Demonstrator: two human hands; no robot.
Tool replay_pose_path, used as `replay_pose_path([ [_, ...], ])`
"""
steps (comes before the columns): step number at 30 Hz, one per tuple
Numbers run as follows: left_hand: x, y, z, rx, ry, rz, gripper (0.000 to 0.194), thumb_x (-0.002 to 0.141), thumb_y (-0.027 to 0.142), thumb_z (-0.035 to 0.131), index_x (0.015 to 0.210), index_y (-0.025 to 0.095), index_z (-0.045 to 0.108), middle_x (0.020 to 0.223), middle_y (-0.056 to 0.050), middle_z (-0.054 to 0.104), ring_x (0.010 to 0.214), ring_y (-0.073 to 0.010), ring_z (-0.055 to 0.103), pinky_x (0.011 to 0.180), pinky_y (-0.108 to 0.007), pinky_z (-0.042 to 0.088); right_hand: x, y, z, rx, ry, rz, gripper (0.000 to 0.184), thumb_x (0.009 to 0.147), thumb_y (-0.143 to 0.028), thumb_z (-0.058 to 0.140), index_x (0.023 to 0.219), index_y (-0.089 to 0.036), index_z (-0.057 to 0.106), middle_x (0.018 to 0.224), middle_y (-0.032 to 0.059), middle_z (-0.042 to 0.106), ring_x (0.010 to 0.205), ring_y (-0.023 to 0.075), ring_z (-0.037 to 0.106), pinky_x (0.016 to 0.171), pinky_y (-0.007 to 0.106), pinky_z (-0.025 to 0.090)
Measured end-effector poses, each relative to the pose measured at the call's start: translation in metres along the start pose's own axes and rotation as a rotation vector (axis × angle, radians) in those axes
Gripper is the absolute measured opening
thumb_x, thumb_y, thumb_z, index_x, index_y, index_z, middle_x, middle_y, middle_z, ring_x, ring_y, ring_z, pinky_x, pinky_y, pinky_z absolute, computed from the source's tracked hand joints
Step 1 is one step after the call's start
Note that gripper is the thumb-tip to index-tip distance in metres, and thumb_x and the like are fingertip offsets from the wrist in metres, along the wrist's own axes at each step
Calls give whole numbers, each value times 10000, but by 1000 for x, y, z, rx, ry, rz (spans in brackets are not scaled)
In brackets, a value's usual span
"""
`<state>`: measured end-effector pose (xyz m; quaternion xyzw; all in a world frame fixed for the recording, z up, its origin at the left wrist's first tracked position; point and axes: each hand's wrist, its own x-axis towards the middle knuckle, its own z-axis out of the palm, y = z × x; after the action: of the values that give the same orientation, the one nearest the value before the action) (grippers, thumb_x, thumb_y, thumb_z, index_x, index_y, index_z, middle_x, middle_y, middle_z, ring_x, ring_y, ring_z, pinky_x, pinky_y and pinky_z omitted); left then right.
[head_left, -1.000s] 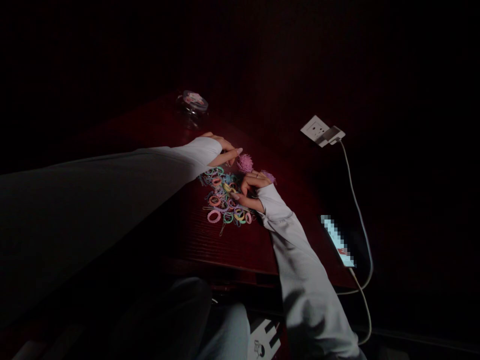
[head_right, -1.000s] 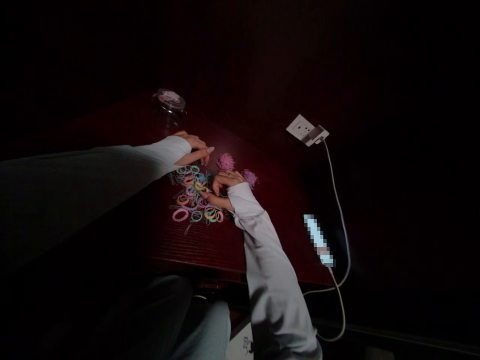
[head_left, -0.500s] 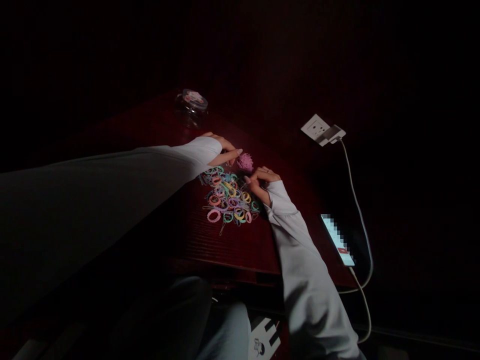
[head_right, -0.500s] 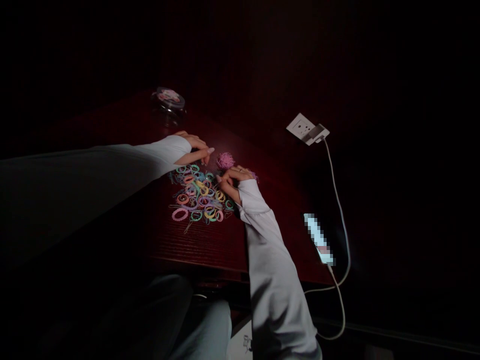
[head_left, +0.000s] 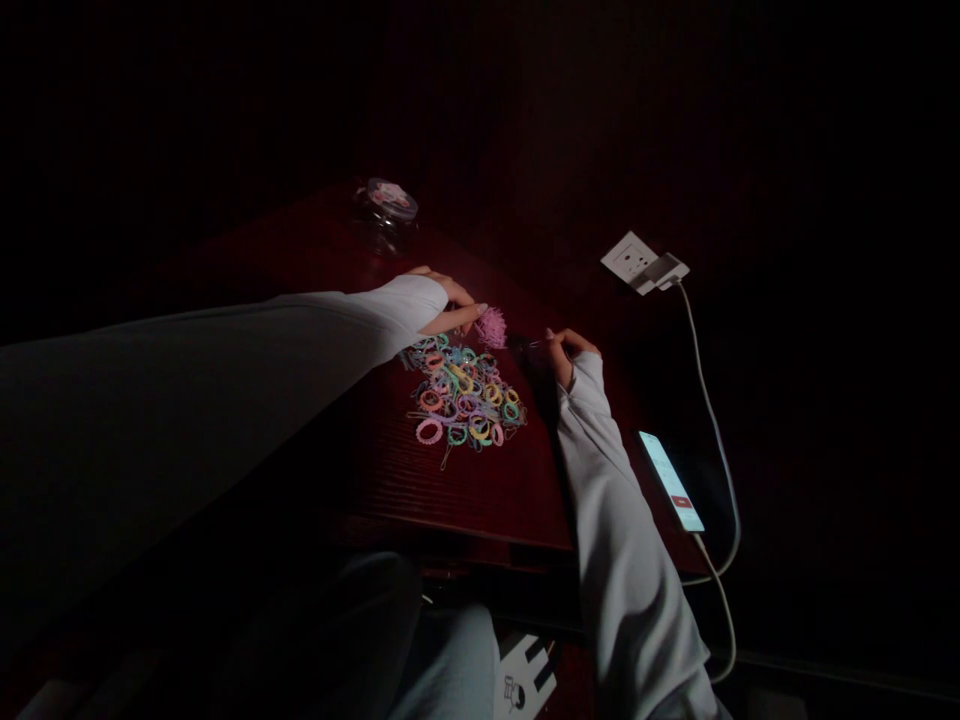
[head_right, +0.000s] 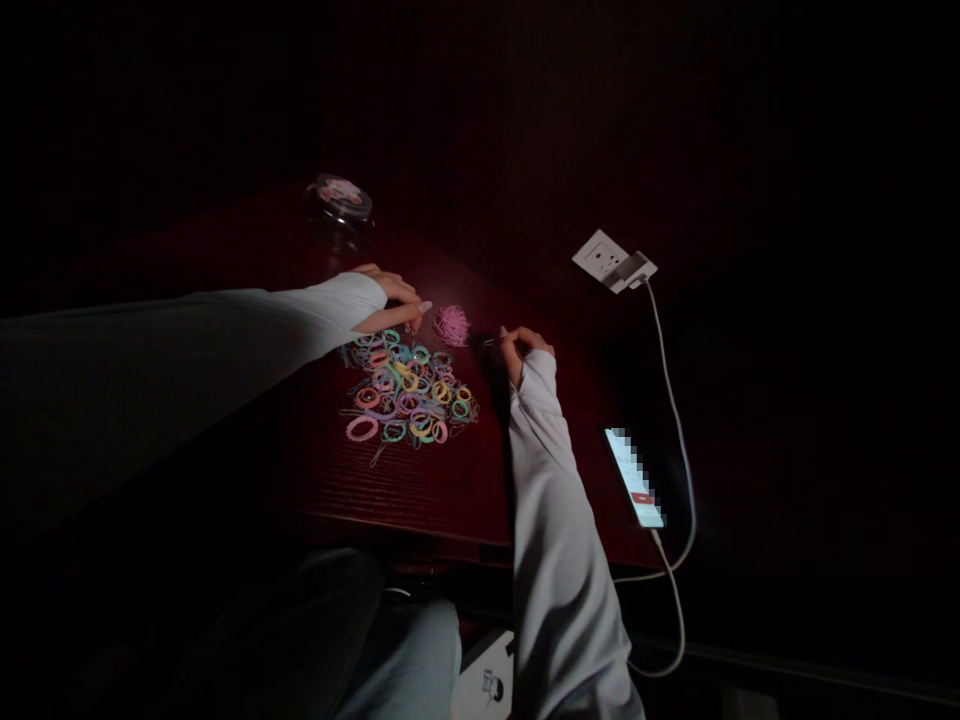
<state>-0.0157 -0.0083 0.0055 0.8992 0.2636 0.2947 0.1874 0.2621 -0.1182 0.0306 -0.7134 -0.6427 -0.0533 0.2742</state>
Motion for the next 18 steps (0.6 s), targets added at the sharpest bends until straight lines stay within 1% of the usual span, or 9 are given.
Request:
replay_pose_path([
  [3,0,0,0,-7,-10,-12,548,1069,546,379,894,272,820,973,0,822,1057,-215,693,1080,-396,365,6,16,-10,-104,82,188,630,978,-775,434,686,-248,620,689,69,695,823,253,662,748,329,453],
  [5,0,0,1,-8,-2,-4,562,1067,555,375,869,267,815,945,0,820,1041,-216,698,1076,-398,366,7,23,-13,-162,74,269,593,971,-739,474,687,-245,636,699,66,711,842,259,680,784,336,453],
  [6,0,-1,1,-7,4,4,566,1066,560,375,858,265,811,932,2,820,1033,-215,699,1068,-395,370,7,24,-13,-181,64,287,569,970,-715,489,693,-243,646,714,65,720,851,260,684,806,342,452],
  [10,-1,1,-1,-6,3,27,565,1072,554,373,859,265,810,923,4,821,1026,-208,699,1054,-386,379,5,20,-6,-215,32,269,510,977,-647,521,706,-238,659,735,53,722,865,251,672,904,377,434],
  [14,-2,6,-5,-13,-33,-10,546,1074,539,385,903,265,825,981,-7,825,1046,-212,698,1075,-389,364,3,14,-5,-238,-21,266,514,982,-643,523,687,-235,626,688,29,677,830,234,646,982,412,402],
  [16,-2,8,-6,-16,-47,-33,536,1073,535,395,922,260,829,1015,-11,828,1060,-213,696,1077,-385,359,4,14,-8,-239,-11,292,542,975,-675,516,667,-238,605,660,21,652,811,230,635,966,404,405],
  [18,-2,8,-7,-20,-62,-39,527,1074,526,404,936,250,831,1035,-18,830,1065,-210,695,1072,-378,358,5,14,-9,-208,44,320,565,960,-712,514,658,-241,593,638,15,627,792,226,618,909,375,417],
])
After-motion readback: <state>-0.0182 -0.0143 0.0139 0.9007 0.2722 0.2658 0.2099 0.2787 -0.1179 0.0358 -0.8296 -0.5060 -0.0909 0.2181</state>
